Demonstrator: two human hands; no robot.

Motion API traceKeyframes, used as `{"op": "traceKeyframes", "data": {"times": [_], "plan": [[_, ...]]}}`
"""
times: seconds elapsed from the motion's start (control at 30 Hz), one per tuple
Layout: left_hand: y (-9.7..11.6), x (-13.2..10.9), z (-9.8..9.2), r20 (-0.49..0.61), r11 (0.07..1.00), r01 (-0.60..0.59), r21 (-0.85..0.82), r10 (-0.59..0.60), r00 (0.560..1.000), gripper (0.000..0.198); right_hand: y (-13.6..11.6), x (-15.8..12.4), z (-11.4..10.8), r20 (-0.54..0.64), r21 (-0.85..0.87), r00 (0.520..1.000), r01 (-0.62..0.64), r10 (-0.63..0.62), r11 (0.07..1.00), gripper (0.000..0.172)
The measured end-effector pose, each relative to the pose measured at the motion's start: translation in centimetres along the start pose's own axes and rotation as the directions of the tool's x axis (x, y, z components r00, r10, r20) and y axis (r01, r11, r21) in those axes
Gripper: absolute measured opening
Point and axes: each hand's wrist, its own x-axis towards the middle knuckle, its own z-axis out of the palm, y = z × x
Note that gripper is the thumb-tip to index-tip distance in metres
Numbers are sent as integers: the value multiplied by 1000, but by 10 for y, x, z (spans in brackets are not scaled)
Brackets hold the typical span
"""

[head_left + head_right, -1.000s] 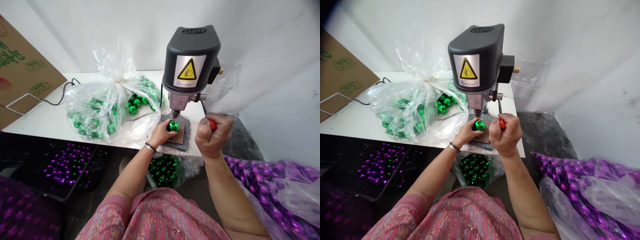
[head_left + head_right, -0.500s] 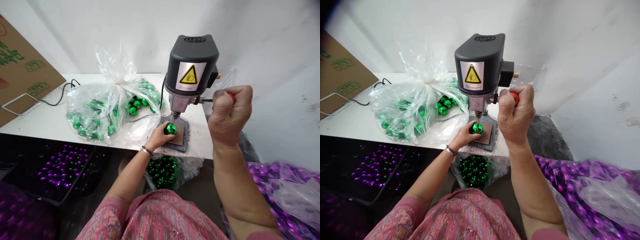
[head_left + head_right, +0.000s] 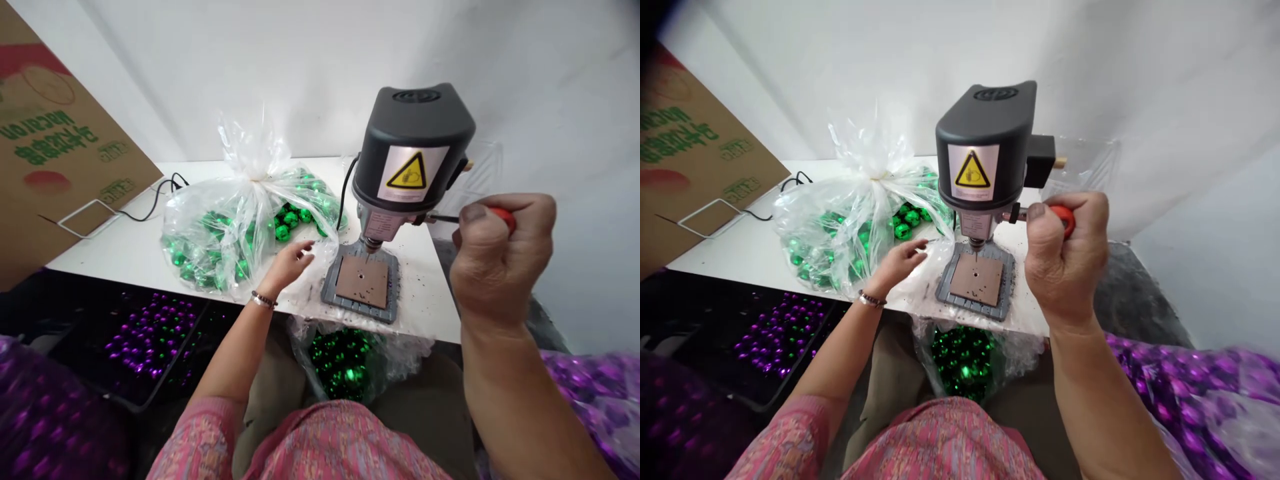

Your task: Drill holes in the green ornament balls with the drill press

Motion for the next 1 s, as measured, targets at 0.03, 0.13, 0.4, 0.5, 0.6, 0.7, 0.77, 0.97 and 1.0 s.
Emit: {"op": "traceKeyframes", "data": {"times": [0.03,0.13,0.4,0.5,0.6,0.7,0.77,0.97,1.0], "plan": [[-5,16,-4,-124,994,82,73,-72,990,43,0,0,-1,-4,-7,1000,2,-2,1000,24],[-22,56,-14,-299,934,253,254,-173,938,49,0,-1,-4,-5,-43,1000,13,-13,999,23],[-37,67,-13,-149,956,231,183,-205,967,63,3,1,-2,-46,-40,989,136,-137,990,15],[-23,41,-6,-58,942,110,-317,-135,989,65,0,1,-2,-40,-18,990,131,-132,991,14],[-5,7,5,138,648,142,-748,-57,989,74,-4,1,-1,-41,14,990,139,-138,990,14],[8,-21,22,295,485,246,-839,25,955,83,-7,1,-1,-20,30,993,117,-117,993,15],[13,-32,36,316,467,265,-844,33,948,89,-9,1,-2,2,25,996,92,-92,995,17],[23,-28,57,256,726,174,-666,3,967,86,-8,0,-3,56,2,995,82,-82,997,22],[26,-26,57,277,764,166,-623,16,961,83,-8,0,-3,58,-3,995,79,-79,997,22]]}}
